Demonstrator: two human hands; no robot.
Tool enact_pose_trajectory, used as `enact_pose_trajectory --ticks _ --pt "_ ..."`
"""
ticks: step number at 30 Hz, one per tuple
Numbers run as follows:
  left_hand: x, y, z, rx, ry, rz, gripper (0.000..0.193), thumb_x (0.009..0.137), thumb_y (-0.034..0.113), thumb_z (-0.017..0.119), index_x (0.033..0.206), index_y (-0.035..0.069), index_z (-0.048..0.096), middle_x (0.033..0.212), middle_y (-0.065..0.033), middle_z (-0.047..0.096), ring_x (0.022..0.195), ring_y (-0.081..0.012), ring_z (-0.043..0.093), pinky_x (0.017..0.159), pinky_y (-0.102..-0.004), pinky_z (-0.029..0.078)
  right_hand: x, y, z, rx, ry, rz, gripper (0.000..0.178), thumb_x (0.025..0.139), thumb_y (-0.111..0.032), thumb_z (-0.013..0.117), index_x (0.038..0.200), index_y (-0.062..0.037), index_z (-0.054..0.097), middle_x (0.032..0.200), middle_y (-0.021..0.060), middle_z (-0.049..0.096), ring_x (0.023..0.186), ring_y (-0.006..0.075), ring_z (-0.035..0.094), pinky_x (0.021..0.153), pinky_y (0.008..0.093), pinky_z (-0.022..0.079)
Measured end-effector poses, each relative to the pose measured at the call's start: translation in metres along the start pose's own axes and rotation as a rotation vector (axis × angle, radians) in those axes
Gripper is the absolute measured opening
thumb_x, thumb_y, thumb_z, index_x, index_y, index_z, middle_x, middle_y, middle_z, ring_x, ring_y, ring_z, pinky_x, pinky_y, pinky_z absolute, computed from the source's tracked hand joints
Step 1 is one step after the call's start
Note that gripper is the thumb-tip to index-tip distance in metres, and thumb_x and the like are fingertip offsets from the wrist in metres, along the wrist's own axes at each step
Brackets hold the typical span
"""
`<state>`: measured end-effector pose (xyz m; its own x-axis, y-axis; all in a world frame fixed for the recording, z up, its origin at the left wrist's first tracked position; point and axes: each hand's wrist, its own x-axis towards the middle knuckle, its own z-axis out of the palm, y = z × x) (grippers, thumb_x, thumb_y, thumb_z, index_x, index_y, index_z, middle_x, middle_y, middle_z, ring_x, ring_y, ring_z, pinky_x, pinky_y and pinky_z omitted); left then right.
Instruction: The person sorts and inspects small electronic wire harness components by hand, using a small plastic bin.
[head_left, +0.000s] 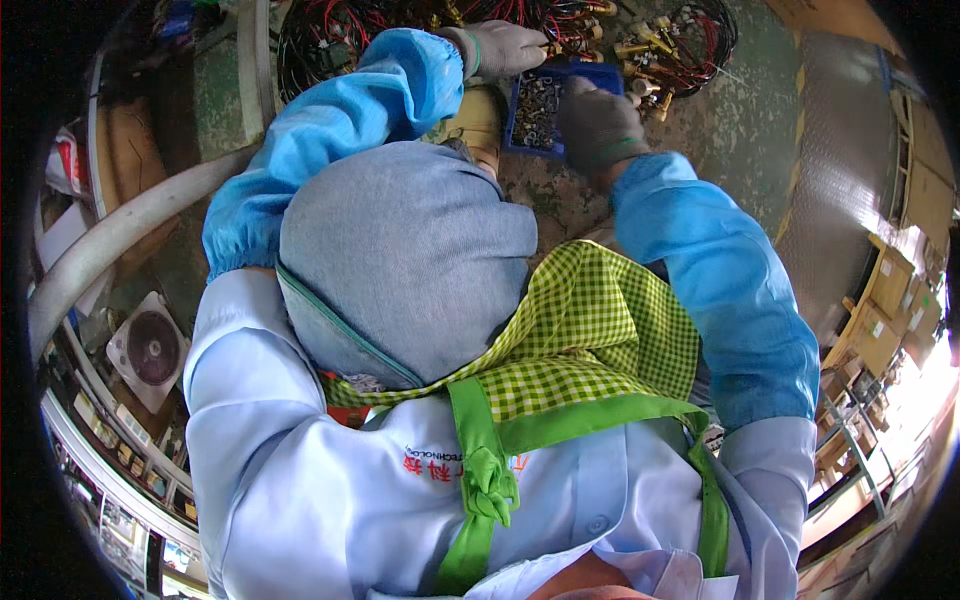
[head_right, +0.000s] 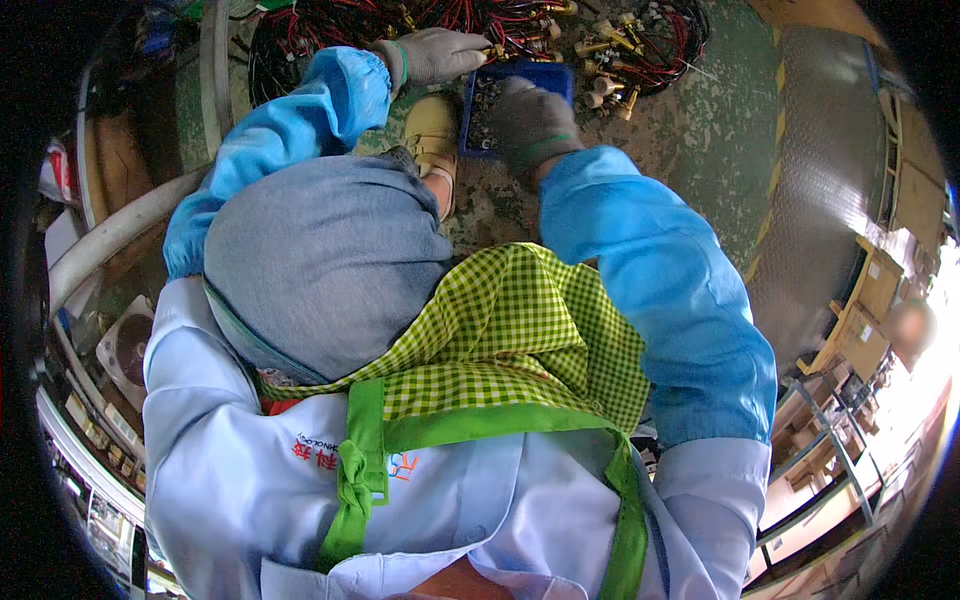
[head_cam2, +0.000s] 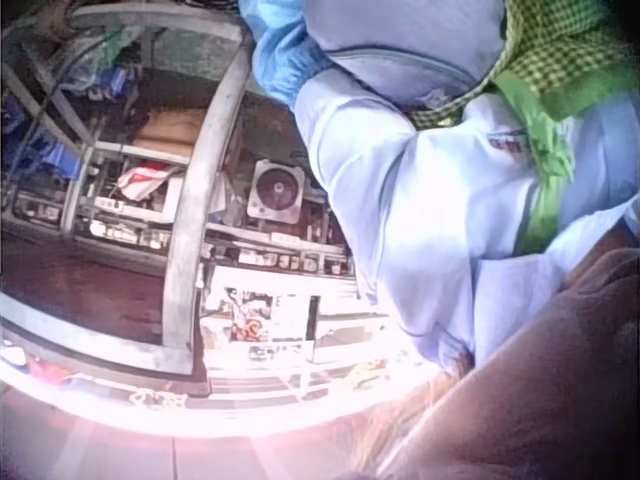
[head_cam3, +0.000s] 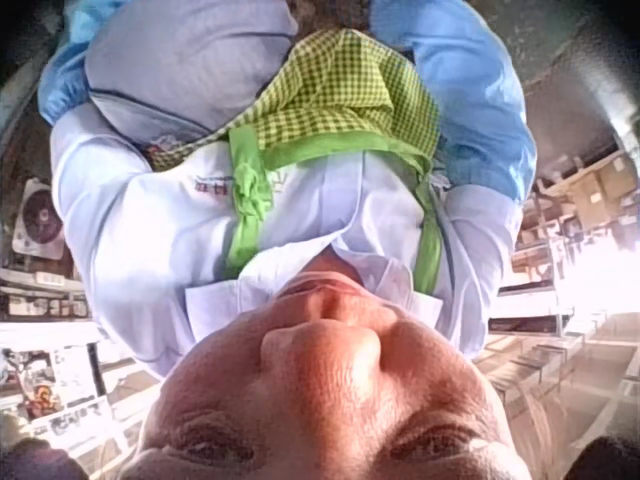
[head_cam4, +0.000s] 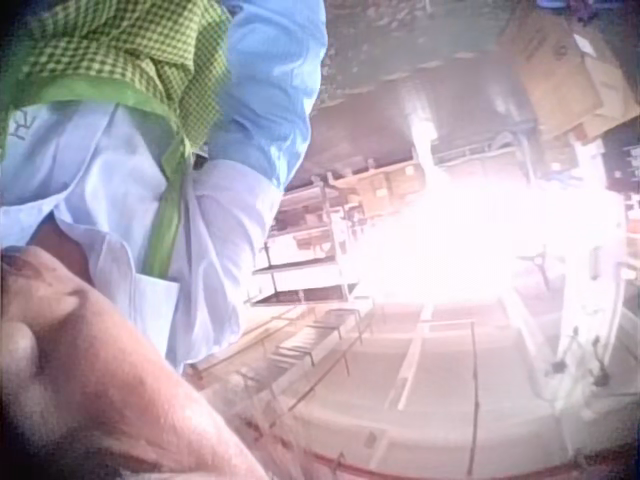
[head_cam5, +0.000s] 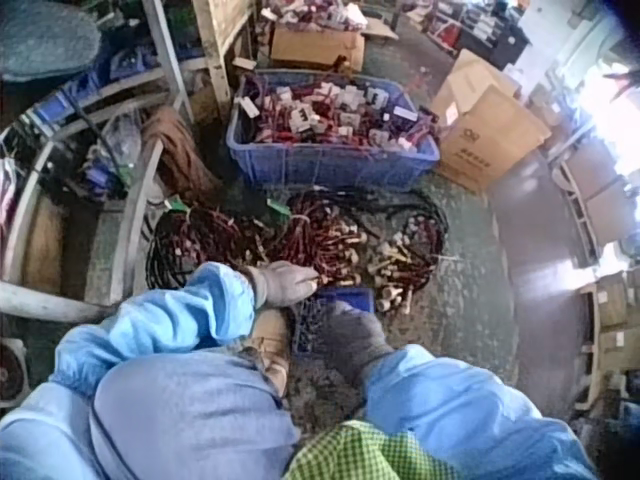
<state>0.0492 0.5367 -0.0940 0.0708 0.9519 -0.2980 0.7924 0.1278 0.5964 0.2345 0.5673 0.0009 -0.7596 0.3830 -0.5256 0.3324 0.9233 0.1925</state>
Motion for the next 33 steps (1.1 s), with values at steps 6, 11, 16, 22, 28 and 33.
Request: enact_pose_trajectory --ticks 6,11,16,22,28,33 --pt "-0.004 0.014 -0.035 0.071 -0.135 -0.012 0.05 0.094 0.044 0.033 0.132 0.011 0.038 0.105 -0.0168 0.057 0.094 -0.0327 0.057 0.084 -0.0473 0.046 -0.027 0.071 0.019 0.274 0.087 0.248 0.024 0.079 -0.015 0.056 0.1 -0.003 0.055 0.101 0.0148 0.057 0.084 0.0346 0.063 0.068 0.0428 0.052" --pt "0.024 0.019 -0.05 -0.026 -0.357 0.008 0.059 0.092 0.048 0.038 0.135 0.007 0.032 0.124 -0.0176 0.047 0.11 -0.0335 0.049 0.094 -0.0463 0.044 -0.048 0.091 0.156 0.653 0.277 0.48 0.033 0.085 -0.021 0.052 0.115 -0.0063 0.05 0.115 0.0197 0.049 0.095 0.04 0.057 0.078 0.0455 0.05" --pt "0.029 0.037 -0.04 -0.153 -0.307 0.12 0.07 0.077 0.047 0.063 0.128 0.004 0.042 0.119 -0.0195 0.053 0.109 -0.0322 0.052 0.091 -0.0419 0.042 -0.021 0.05 0.224 0.967 0.293 0.668 0.034 0.083 -0.018 0.054 0.114 -0.0053 0.05 0.114 0.0216 0.05 0.101 0.0372 0.052 0.081 0.0482 0.045" --pt "0.052 0.065 -0.008 -0.17 -0.336 0.042 0.075 0.081 0.04 0.061 0.14 0.011 0.025 0.125 -0.02 0.046 0.112 -0.0356 0.048 0.094 -0.0482 0.04 0.026 0.061 0.196 1.041 0.135 0.787 0.041 0.086 -0.02 0.052 0.123 -0.0056 0.044 0.122 0.021 0.044 0.102 0.0395 0.052 0.081 0.0491 0.047" --pt "0.069 0.072 0.007 -0.019 -0.382 -0.013 0.066 0.083 0.027 0.059 0.138 0.009 0.027 0.117 -0.018 0.052 0.104 -0.0331 0.054 0.088 -0.0457 0.044 0.019 0.094 0.175 0.993 0.022 0.671 0.054 0.087 -0.019 0.053 0.136 -0.0141 0.031 0.127 0.0218 0.041 0.105 0.0382 0.052 0.085 0.0473 0.048" --pt "0.074 0.086 0.008 0.138 -0.438 0.017 0.057 0.084 0.021 0.058 0.134 0.006 0.033 0.107 -0.0171 0.055 0.096 -0.0318 0.056 0.083 -0.044 0.046 0.023 0.113 0.132 1.489 0.314 0.314 0.045 0.087 -0.02 0.055 0.13 -0.011 0.044 0.126 0.0162 0.048 0.108 0.033 0.053 0.088 0.0435 0.047"
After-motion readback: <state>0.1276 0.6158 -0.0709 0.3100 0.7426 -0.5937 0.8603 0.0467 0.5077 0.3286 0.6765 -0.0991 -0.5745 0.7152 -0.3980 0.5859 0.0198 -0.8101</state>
